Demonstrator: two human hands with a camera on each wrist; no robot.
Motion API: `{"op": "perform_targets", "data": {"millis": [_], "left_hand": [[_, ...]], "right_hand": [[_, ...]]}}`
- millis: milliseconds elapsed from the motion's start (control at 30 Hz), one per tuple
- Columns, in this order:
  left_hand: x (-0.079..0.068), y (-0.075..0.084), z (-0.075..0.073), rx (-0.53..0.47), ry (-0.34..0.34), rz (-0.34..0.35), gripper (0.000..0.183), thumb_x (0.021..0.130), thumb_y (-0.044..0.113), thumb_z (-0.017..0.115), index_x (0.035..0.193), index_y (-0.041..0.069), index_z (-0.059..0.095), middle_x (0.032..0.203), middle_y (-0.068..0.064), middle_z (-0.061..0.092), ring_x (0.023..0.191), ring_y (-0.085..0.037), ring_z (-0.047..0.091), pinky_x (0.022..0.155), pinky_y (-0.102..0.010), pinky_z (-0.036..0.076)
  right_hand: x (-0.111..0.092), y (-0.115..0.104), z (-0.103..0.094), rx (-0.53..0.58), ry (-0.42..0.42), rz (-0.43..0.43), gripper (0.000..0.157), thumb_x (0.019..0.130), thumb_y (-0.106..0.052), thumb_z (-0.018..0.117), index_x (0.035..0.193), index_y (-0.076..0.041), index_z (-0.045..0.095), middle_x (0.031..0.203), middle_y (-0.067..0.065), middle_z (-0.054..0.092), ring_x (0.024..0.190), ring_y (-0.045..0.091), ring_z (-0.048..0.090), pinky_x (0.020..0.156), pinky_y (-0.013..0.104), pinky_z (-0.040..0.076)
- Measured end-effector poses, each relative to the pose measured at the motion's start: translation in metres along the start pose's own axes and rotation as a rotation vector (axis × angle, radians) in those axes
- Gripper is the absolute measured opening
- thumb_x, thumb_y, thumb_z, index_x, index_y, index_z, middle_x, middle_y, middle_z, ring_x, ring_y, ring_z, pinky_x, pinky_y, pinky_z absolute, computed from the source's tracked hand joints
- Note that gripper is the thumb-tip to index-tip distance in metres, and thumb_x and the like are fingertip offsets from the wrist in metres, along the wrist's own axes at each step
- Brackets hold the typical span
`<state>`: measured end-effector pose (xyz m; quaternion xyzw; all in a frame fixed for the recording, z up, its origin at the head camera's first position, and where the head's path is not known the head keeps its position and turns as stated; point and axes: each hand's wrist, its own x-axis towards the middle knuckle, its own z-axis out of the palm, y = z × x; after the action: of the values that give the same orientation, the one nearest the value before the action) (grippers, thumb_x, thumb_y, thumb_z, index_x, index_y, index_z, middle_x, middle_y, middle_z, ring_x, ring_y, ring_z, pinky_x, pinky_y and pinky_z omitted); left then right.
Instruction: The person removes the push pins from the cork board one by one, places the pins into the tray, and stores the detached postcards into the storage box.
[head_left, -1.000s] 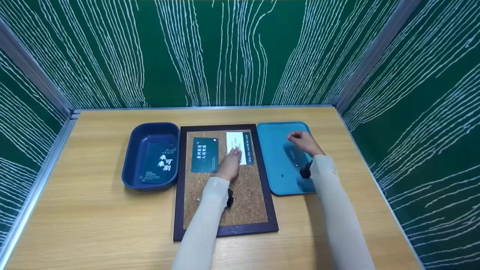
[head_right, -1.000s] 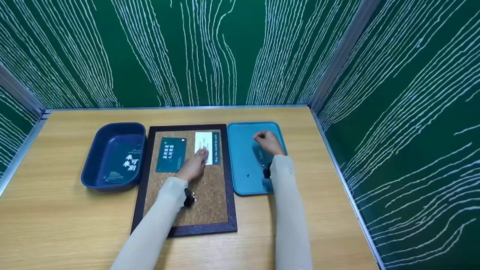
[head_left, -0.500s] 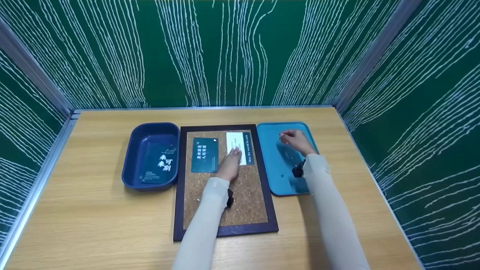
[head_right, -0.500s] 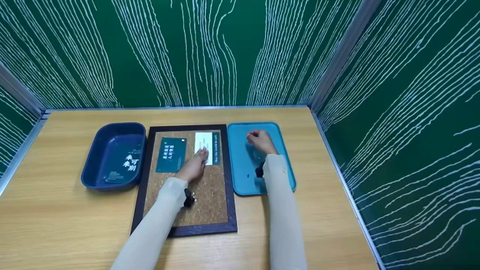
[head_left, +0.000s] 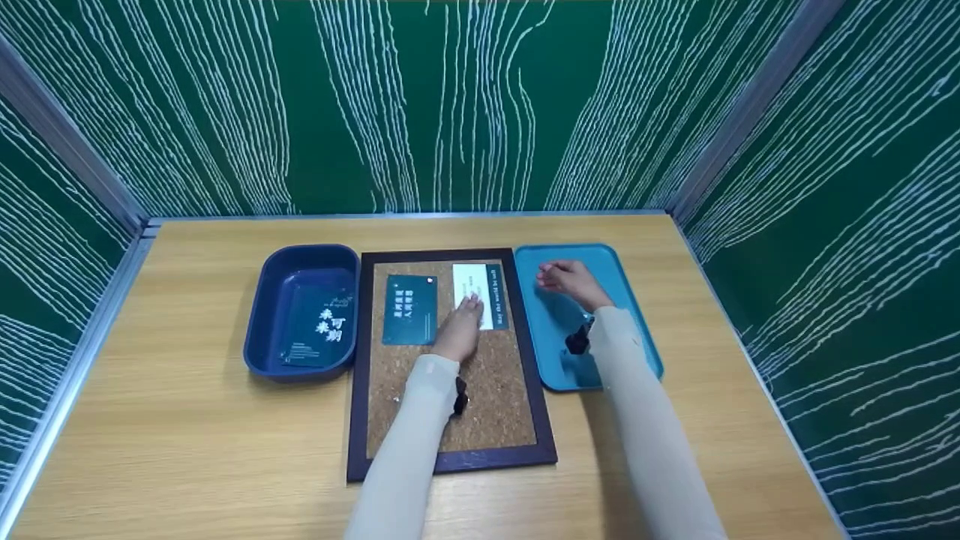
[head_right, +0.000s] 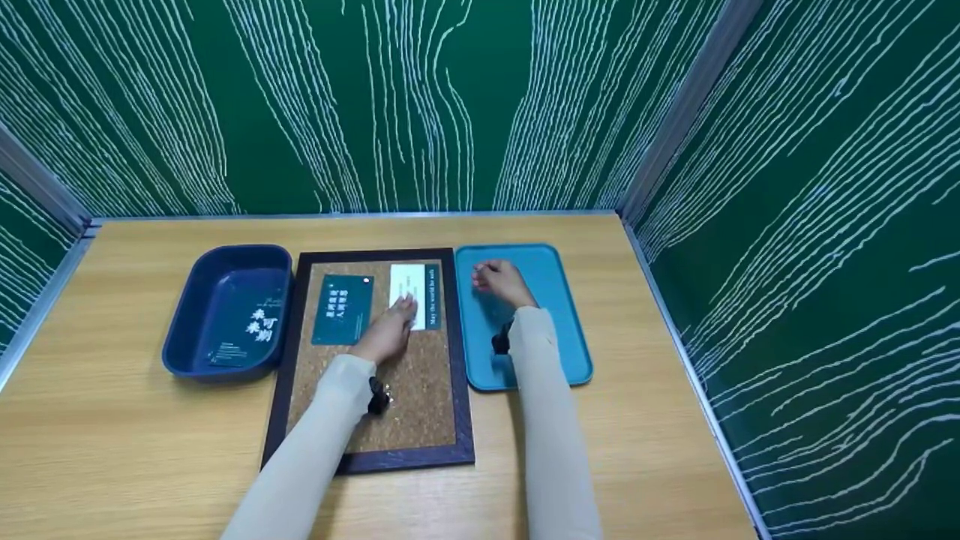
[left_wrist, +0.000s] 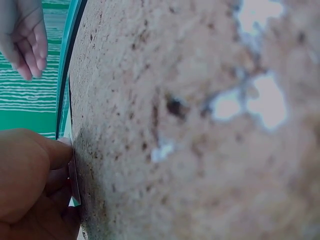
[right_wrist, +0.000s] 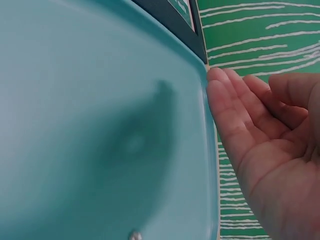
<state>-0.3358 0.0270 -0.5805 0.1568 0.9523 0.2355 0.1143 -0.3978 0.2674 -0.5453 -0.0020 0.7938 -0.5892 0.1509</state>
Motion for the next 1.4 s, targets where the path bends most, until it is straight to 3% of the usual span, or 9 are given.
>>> {"op": "perform_targets", "data": {"millis": [633,1000,1200,1400], "left_hand": [[-0.002,0.001,0.0,0.018,0.004,-0.003,0.044,0.105,0.016,0.034,0.147,0.007,0.037,0.158,-0.007,0.028,0.148,-0.022,0.022,0.12,-0.038,0.023],[0.0,-0.001,0.001,-0.011,0.016,0.008,0.044,0.104,0.012,0.034,0.147,0.005,0.037,0.157,-0.008,0.029,0.148,-0.023,0.021,0.121,-0.04,0.023],[0.0,-0.001,0.003,-0.016,0.045,0.027,0.043,0.104,0.012,0.036,0.146,0.004,0.039,0.156,-0.009,0.031,0.147,-0.024,0.024,0.12,-0.039,0.024],[-0.001,-0.002,0.003,-0.024,0.043,0.021,0.043,0.104,0.014,0.035,0.146,0.005,0.038,0.157,-0.008,0.03,0.147,-0.023,0.023,0.12,-0.04,0.023]], "right_hand": [[0.014,-0.005,0.043,0.016,-0.007,0.098,0.046,0.103,-0.025,0.043,0.139,0.004,0.043,0.133,0.022,0.053,0.125,0.031,0.054,0.107,0.038,0.045],[0.019,-0.01,0.052,0.058,-0.033,0.148,0.049,0.103,-0.022,0.045,0.142,0.007,0.037,0.136,0.024,0.053,0.127,0.031,0.054,0.107,0.037,0.045],[0.022,-0.011,0.057,0.052,-0.004,0.201,0.042,0.102,-0.02,0.046,0.137,0.004,0.044,0.136,0.021,0.054,0.125,0.029,0.055,0.107,0.037,0.045],[0.024,-0.012,0.059,0.048,0.025,0.231,0.045,0.102,-0.022,0.047,0.139,0.002,0.043,0.136,0.02,0.053,0.124,0.028,0.056,0.107,0.038,0.045]]}}
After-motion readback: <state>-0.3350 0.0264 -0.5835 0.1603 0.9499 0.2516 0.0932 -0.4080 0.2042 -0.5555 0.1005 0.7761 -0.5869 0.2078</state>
